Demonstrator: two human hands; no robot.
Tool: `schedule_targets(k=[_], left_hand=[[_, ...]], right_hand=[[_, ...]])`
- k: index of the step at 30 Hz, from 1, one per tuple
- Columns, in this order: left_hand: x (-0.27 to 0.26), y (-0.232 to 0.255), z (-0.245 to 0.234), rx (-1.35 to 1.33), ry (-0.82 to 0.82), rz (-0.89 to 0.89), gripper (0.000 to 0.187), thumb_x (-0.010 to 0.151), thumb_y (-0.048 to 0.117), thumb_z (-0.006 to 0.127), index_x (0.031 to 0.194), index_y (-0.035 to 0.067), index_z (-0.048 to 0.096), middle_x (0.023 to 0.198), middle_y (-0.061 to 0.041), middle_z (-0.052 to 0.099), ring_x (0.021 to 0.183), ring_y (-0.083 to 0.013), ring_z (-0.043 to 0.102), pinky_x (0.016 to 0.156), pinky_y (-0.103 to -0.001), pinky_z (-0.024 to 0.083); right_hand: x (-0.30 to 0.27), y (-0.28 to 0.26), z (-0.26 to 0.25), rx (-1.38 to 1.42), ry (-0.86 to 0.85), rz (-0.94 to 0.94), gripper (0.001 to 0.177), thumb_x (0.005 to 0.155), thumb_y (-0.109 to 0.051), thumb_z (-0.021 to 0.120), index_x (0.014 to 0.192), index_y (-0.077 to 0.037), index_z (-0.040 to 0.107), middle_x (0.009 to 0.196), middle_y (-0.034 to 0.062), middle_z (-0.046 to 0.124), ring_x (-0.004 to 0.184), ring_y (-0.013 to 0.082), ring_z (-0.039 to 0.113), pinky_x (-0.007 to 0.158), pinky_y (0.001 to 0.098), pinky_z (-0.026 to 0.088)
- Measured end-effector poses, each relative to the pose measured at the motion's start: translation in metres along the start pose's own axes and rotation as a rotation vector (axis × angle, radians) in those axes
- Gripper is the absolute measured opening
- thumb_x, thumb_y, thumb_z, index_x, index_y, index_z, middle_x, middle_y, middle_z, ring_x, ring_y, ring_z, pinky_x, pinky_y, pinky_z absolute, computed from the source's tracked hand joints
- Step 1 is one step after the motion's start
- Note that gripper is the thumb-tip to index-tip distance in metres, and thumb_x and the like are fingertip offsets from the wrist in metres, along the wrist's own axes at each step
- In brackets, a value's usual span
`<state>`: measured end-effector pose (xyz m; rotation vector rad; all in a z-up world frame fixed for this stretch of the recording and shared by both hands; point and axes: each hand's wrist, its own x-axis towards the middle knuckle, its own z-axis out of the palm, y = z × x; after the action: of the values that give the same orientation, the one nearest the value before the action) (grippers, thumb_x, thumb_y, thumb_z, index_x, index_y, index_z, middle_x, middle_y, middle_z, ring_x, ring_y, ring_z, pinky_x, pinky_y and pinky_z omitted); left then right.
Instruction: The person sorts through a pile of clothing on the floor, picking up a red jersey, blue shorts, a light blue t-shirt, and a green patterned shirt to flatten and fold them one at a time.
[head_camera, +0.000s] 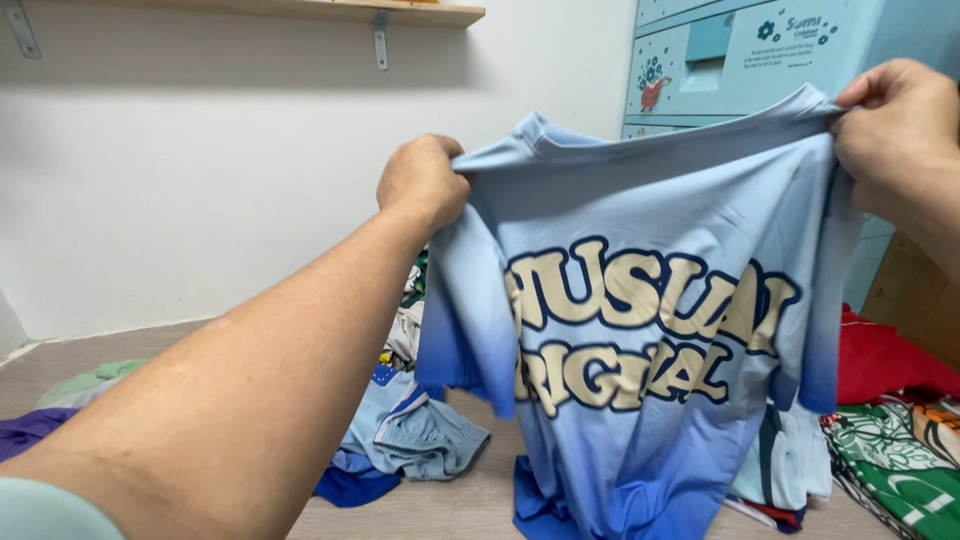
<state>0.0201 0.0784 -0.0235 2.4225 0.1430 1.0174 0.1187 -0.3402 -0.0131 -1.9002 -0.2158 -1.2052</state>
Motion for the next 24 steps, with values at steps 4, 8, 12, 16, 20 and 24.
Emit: schedule_targets(k=[4, 8, 12, 16, 20, 24], left_hand=[[0.025, 0.007, -0.014, 0.002, 0.205, -0.123, 0.026, 0.083, 0.01, 0.066, 0.103, 0.022, 0.078, 0.109, -0.008, 0.074, 0.105, -0.0289, 0.069, 0.09, -0.042, 0.055], [0.025, -0.007, -0.014, 0.031, 0.099, -0.307, 0.021, 0.09, 0.014, 0.065, 0.105, 0.018, 0.077, 0.116, -0.01, 0.072, 0.111, -0.0301, 0.068, 0.095, -0.042, 0.054], [0.023, -0.033, -0.001, -0.594, -0.095, -0.682, 0.027, 0.1, 0.007, 0.048, 0.123, -0.002, 0.06, 0.106, -0.027, 0.076, 0.072, -0.0327, 0.08, 0.054, -0.033, 0.055], [0.024, -0.048, 0.001, -0.85, -0.149, -0.836, 0.032, 0.106, 0.01, 0.041, 0.118, -0.018, 0.052, 0.1, -0.038, 0.066, 0.056, -0.0337, 0.072, 0.042, -0.027, 0.057], [0.023, -0.046, -0.001, -0.913, -0.138, -0.694, 0.031, 0.104, 0.013, 0.041, 0.104, -0.01, 0.062, 0.089, -0.022, 0.069, 0.047, -0.0203, 0.063, 0.039, -0.024, 0.055], [0.008, -0.003, 0.02, -1.253, -0.301, -0.464, 0.019, 0.092, 0.018, 0.066, 0.1, 0.0, 0.068, 0.094, -0.011, 0.07, 0.079, -0.0187, 0.064, 0.077, -0.029, 0.054]], right_hand=[[0.005, -0.023, -0.009, 0.006, 0.068, -0.08, 0.015, 0.107, -0.007, 0.064, 0.122, -0.006, 0.062, 0.104, 0.0099, 0.066, 0.084, 0.0167, 0.067, 0.066, 0.0337, 0.059], [-0.011, -0.029, -0.017, 0.003, -0.217, 0.022, 0.025, 0.107, -0.014, 0.061, 0.129, -0.003, 0.063, 0.11, 0.0171, 0.069, 0.091, 0.0234, 0.07, 0.074, 0.0365, 0.062], [-0.031, -0.013, -0.021, -0.055, -0.837, 0.264, 0.049, 0.09, -0.027, 0.076, 0.133, -0.004, 0.069, 0.11, 0.024, 0.073, 0.096, 0.0354, 0.073, 0.076, 0.0444, 0.064], [-0.042, 0.001, -0.016, -0.39, -1.024, 0.279, 0.053, 0.077, -0.022, 0.087, 0.124, -0.002, 0.074, 0.111, 0.0201, 0.077, 0.099, 0.0294, 0.074, 0.082, 0.0365, 0.062], [-0.038, -0.019, -0.021, -0.238, -0.695, 0.558, 0.039, 0.095, -0.024, 0.068, 0.124, 0.002, 0.069, 0.106, 0.0256, 0.076, 0.089, 0.0363, 0.073, 0.073, 0.0502, 0.06], [-0.044, -0.06, -0.014, 0.32, -0.58, 0.709, 0.035, 0.103, -0.018, 0.055, 0.125, 0.009, 0.061, 0.103, 0.0185, 0.073, 0.087, 0.0261, 0.072, 0.076, 0.0399, 0.062]])
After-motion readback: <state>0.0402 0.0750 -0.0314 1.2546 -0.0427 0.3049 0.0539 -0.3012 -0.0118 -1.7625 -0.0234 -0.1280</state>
